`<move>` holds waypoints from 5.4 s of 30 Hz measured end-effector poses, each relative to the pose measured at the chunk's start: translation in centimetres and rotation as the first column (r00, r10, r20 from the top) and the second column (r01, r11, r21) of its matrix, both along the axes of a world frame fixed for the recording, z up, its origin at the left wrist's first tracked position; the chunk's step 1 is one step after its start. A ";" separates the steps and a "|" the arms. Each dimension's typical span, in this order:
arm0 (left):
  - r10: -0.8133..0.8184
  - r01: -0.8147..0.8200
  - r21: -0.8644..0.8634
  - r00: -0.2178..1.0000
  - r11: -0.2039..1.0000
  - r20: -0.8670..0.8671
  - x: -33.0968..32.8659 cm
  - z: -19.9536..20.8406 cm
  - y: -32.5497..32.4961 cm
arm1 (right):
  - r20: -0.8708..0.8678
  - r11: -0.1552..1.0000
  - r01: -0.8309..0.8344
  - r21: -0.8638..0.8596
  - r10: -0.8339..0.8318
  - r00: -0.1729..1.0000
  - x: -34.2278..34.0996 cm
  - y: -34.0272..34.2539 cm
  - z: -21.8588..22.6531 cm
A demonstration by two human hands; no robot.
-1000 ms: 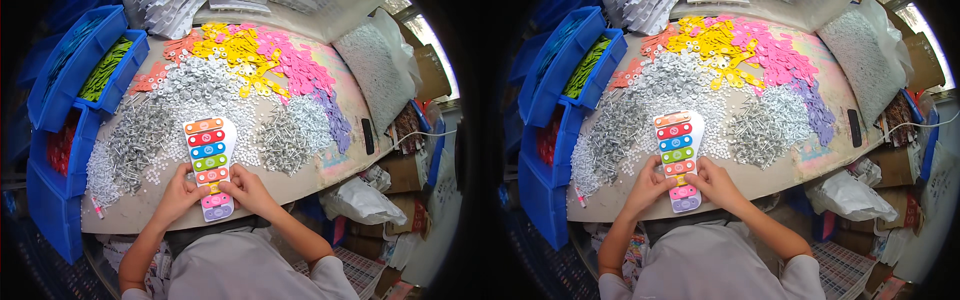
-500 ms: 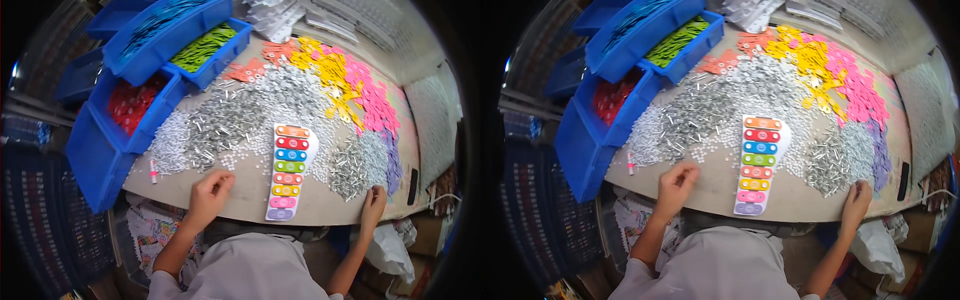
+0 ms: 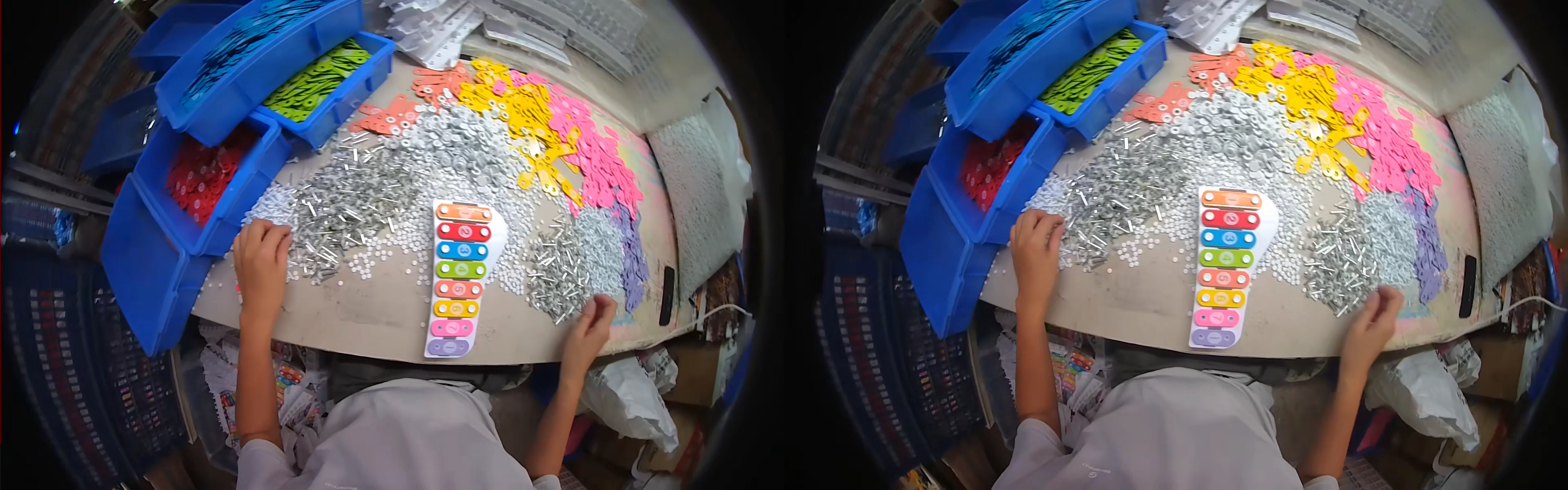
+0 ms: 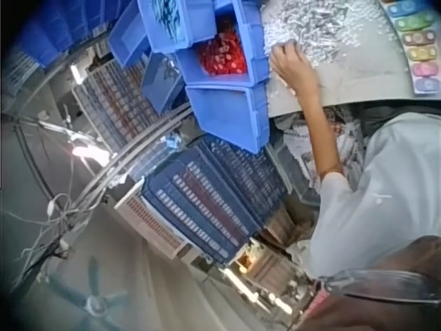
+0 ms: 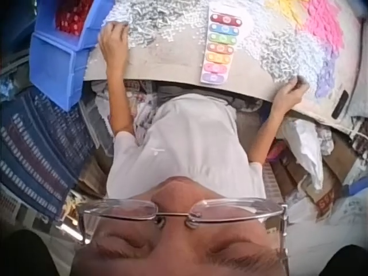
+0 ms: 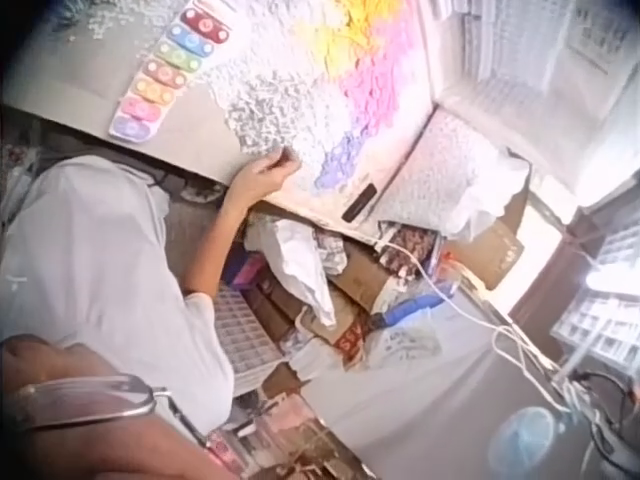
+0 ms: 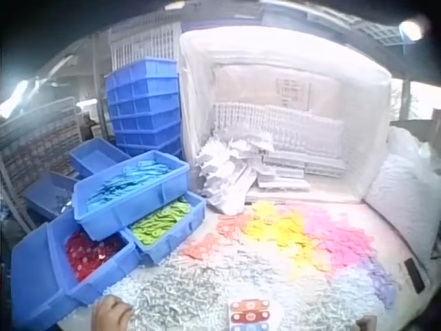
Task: The recorder is assembling small toy parts by placing silver metal pieces and colorful plastic covers onto a white base plate.
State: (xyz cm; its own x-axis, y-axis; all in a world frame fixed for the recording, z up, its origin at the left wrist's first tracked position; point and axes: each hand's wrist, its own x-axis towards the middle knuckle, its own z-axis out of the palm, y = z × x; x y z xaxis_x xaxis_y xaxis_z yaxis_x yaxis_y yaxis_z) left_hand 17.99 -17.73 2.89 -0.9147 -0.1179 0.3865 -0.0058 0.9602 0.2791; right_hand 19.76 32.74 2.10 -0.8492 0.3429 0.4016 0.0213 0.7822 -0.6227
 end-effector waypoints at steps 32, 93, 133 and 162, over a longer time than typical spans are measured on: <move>-0.692 -0.397 0.908 0.694 -0.137 0.199 4.6 0.7 14.3 | 0.405 0.550 -0.061 -0.833 0.681 0.610 2.2 -11.3 2.1; 0.020 -0.010 0.105 0.995 0.994 -0.099 1.4 2.4 0.8 | 0.096 0.975 0.136 0.175 -0.154 0.983 -2.2 10.8 -3.7; -0.505 -0.074 0.968 0.842 0.240 0.190 8.8 0.1 13.1 | 0.167 0.813 -0.516 -0.270 0.567 0.806 4.7 -10.9 3.8; -0.617 -0.135 0.915 0.700 0.381 0.360 7.9 0.7 16.5 | 0.052 0.774 -0.617 -0.145 0.629 0.776 5.9 -12.4 1.4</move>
State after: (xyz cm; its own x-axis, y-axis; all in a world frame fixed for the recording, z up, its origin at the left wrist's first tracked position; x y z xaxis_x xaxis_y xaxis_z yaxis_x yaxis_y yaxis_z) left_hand 25.93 -1.27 3.58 -0.8954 0.2529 -0.3664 -0.3295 0.1771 0.9274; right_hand 25.63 20.36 3.53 -0.9233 -0.2361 0.3029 -0.3840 0.5680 -0.7279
